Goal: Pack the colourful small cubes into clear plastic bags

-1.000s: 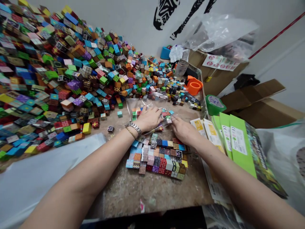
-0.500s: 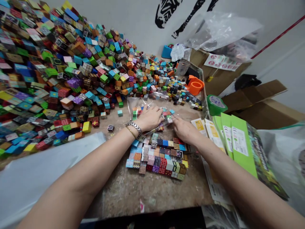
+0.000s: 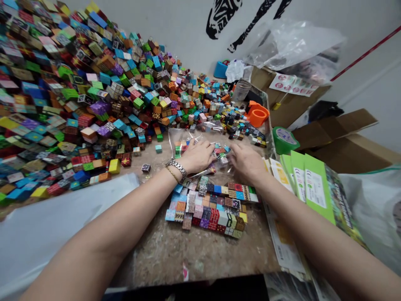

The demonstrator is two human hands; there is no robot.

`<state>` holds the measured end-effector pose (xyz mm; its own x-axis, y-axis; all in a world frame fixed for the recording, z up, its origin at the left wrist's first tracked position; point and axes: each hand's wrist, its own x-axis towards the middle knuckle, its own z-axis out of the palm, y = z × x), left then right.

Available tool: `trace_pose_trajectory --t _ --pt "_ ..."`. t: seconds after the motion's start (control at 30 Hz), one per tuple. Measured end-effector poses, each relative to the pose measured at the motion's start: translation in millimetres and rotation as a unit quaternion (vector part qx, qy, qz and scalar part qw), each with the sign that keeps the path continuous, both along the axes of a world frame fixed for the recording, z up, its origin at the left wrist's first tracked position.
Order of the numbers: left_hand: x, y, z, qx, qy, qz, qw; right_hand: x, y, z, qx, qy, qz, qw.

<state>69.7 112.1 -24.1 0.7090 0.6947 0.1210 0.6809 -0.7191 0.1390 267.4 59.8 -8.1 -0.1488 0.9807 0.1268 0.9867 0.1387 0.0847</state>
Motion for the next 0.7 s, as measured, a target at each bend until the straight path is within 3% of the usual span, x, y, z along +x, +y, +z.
trace_pose_trajectory --t 0.23,0.47,0.7 --pt "0.9 -1.3 2.0 -0.011 -0.008 0.004 1.0 -5.1 9.1 -4.3 -0.03 -0.014 -0.039 0.999" --pt "0.8 -1.1 2.5 -0.006 0.0 -0.004 1.0 -17.3 23.3 -6.0 -0.029 0.028 -0.14 0.989" --pt "1.4 -1.0 0.8 0.001 0.004 0.007 1.0 -22.2 21.8 -3.6 -0.043 0.031 -0.146 0.988"
